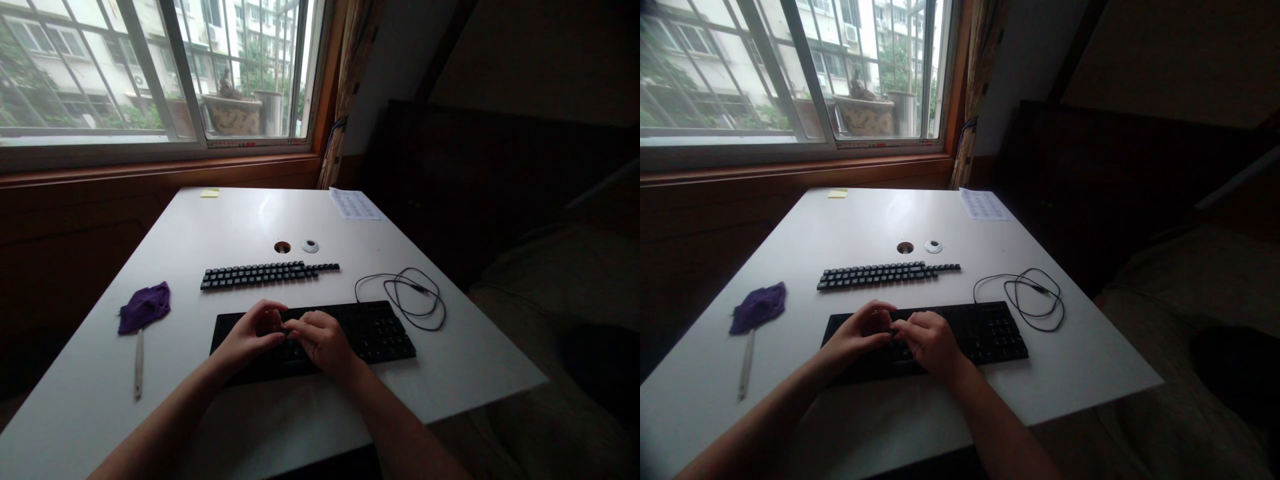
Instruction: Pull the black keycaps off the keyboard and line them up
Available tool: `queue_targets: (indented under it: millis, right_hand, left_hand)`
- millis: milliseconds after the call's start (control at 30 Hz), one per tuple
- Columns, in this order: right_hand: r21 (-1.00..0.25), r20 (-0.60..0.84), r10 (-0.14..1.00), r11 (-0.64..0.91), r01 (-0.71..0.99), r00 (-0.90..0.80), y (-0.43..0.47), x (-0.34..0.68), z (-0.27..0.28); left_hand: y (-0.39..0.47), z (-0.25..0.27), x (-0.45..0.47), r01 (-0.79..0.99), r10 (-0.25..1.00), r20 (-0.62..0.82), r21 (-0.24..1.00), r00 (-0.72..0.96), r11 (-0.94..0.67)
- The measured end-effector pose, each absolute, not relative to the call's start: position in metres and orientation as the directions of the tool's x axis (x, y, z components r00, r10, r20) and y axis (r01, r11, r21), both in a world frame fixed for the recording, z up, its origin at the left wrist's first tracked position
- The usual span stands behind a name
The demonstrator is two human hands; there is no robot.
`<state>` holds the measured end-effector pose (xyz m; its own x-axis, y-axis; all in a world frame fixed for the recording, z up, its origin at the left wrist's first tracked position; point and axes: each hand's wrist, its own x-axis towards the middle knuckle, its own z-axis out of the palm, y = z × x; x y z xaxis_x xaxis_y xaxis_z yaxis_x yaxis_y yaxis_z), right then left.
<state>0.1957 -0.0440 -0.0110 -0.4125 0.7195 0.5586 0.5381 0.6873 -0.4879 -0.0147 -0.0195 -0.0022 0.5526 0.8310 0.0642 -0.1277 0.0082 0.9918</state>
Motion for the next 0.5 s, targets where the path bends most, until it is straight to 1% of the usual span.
queue_targets:
  millis: [133,233,367,500]
  right_hand:
    - [-0.479,0.569,0.719,0.684,0.55,-0.399,-0.044,0.195,-0.01]
    - [-0.468,0.564,0.737,0.657,0.591,-0.373,-0.045,0.198,-0.004]
    - [-0.475,0.514,0.809,0.546,0.69,-0.285,-0.036,0.218,0.011]
    - [-0.452,0.45,0.869,0.419,0.787,-0.205,-0.012,0.249,0.015]
  left_hand:
    - [-0.02,0.0,-0.014,-0.102,0.847,0.094,0.994,0.523,-0.047]
    - [-0.021,0.003,-0.015,-0.055,0.871,0.1,0.995,0.48,-0.084]
    - [-0.02,0.003,-0.014,0.035,0.916,0.096,0.992,0.39,-0.119]
    - [-0.019,0.0,-0.013,0.066,0.928,0.09,0.99,0.363,-0.122]
